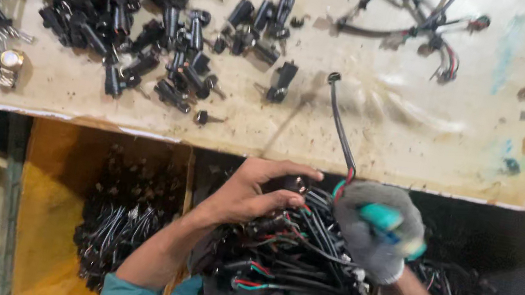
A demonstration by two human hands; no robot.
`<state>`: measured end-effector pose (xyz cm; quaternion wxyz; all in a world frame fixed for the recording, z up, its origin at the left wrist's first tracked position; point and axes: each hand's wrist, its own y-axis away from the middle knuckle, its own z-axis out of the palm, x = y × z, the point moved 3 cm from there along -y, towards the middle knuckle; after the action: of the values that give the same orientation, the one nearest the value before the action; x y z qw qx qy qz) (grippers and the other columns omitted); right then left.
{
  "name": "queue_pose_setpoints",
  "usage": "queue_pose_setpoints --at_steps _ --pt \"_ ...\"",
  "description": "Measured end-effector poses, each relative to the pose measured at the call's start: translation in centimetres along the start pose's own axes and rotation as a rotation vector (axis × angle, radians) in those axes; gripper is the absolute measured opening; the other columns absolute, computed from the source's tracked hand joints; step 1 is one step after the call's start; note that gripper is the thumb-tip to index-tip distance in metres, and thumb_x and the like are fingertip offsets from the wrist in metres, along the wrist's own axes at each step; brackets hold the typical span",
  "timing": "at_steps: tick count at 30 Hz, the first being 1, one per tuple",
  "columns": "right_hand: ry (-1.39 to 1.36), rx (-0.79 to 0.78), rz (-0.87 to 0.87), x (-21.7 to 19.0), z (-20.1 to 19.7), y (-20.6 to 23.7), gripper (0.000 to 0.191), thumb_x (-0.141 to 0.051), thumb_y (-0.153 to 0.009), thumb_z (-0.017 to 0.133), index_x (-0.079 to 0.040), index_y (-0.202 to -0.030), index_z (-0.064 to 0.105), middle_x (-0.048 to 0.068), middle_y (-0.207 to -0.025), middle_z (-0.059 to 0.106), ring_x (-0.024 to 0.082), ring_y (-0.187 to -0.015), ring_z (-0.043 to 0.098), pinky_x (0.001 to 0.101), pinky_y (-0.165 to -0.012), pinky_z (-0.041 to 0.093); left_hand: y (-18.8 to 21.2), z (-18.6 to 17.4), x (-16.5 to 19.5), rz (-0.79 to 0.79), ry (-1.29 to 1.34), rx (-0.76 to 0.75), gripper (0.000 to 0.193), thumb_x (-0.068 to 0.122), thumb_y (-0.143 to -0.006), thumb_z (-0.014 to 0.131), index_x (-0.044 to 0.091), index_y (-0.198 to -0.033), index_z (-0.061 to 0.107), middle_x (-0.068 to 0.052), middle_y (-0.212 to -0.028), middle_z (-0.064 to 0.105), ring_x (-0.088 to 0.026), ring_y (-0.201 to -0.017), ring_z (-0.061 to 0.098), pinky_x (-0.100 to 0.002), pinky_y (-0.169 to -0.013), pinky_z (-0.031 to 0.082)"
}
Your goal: The person repeatedly picks up black wires with colored inner strands from a pile on a workbench, uses a pair of pliers to cut the ends, and places the trimmed wires into a container below. The process is continuous and repetitive.
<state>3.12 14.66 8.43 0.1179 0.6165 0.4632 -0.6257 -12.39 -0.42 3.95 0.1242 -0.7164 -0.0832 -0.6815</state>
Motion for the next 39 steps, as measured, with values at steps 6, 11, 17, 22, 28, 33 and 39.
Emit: queue_pose_setpoints --at_steps 6,11,17,22,28,33,39 --pt "0.327 -0.399 -0.244 0.5 1.5 -0.8 0.005 -0.018 -0.095 0.07 -0.015 -0.097 0.066 0.006 -0.086 0.066 0.027 -0.073 0.065 0.0356 -0.065 0.049 -0.6 1.2 2.6 -0.066 -0.236 -0.001 0.04 0.014 -0.09 0.076 0.003 -0.126 0.062 -0.018 -0.108 0.075 -0.034 -0.099 0.075 -0.036 -0.083 0.058" --pt "-0.325 0.098 0.493 0.9 2.2 0.0 0.008 -0.008 -0.094 0.058 -0.009 -0.1 0.064 0.003 -0.075 0.061 0.016 -0.057 0.053 0.0278 -0.052 0.047 -0.1 1.5 1.5 -0.136 -0.222 0.07 0.037 0.015 -0.091 0.078 0.001 -0.122 0.064 -0.018 -0.103 0.075 -0.034 -0.093 0.074 -0.036 -0.078 0.058" --pt "-1.1 0.339 0.329 -1.7 1.0 -0.2 0.014 -0.004 -0.089 0.062 -0.011 -0.09 0.05 0.003 -0.066 0.043 0.015 -0.052 0.033 0.0325 -0.052 0.035 0.4 2.1 2.4 0.158 -0.189 0.01 0.041 0.014 -0.087 0.081 0.003 -0.123 0.066 -0.016 -0.111 0.075 -0.028 -0.1 0.077 -0.035 -0.086 0.059" --pt "-1.053 0.296 0.525 -0.7 1.9 -0.5 0.025 -0.002 -0.084 0.061 -0.017 -0.092 0.042 0.001 -0.068 0.039 0.016 -0.055 0.029 0.0338 -0.055 0.031 0.3 3.0 2.0 -0.068 -0.213 -0.009 0.038 0.016 -0.084 0.085 0.005 -0.117 0.07 -0.011 -0.089 0.076 -0.021 -0.078 0.076 -0.031 -0.069 0.057" --pt "-1.211 0.378 0.26 -1.7 0.1 -2.3 0.019 -0.006 -0.095 0.059 -0.014 -0.089 0.043 0.0 -0.063 0.039 0.01 -0.048 0.027 0.03 -0.046 0.028 0.2 3.3 2.4 0.143 -0.073 0.009 0.035 0.011 -0.092 0.08 0.002 -0.122 0.065 -0.011 -0.095 0.075 -0.019 -0.081 0.075 -0.029 -0.071 0.057" --pt "-1.239 0.31 0.205 -0.5 0.8 -0.9 0.018 -0.011 -0.094 0.063 -0.015 -0.092 0.046 0.001 -0.066 0.039 0.013 -0.051 0.03 0.0318 -0.047 0.03 -0.6 3.6 2.2 0.067 -0.104 0.018 0.034 0.012 -0.091 0.082 0.004 -0.119 0.065 -0.009 -0.084 0.074 -0.016 -0.07 0.074 -0.029 -0.061 0.053" --pt "-0.353 0.278 0.149 4.5 -3.1 -6.2 0.004 -0.007 -0.097 0.057 -0.009 -0.099 0.059 0.005 -0.088 0.059 0.015 -0.066 0.056 0.0308 -0.059 0.048 -1.7 4.1 3.4 0.077 -0.852 -0.289 0.082 0.013 -0.083 0.076 0.0 -0.155 0.038 -0.016 -0.108 0.071 -0.027 -0.066 0.068 -0.037 -0.052 0.052"
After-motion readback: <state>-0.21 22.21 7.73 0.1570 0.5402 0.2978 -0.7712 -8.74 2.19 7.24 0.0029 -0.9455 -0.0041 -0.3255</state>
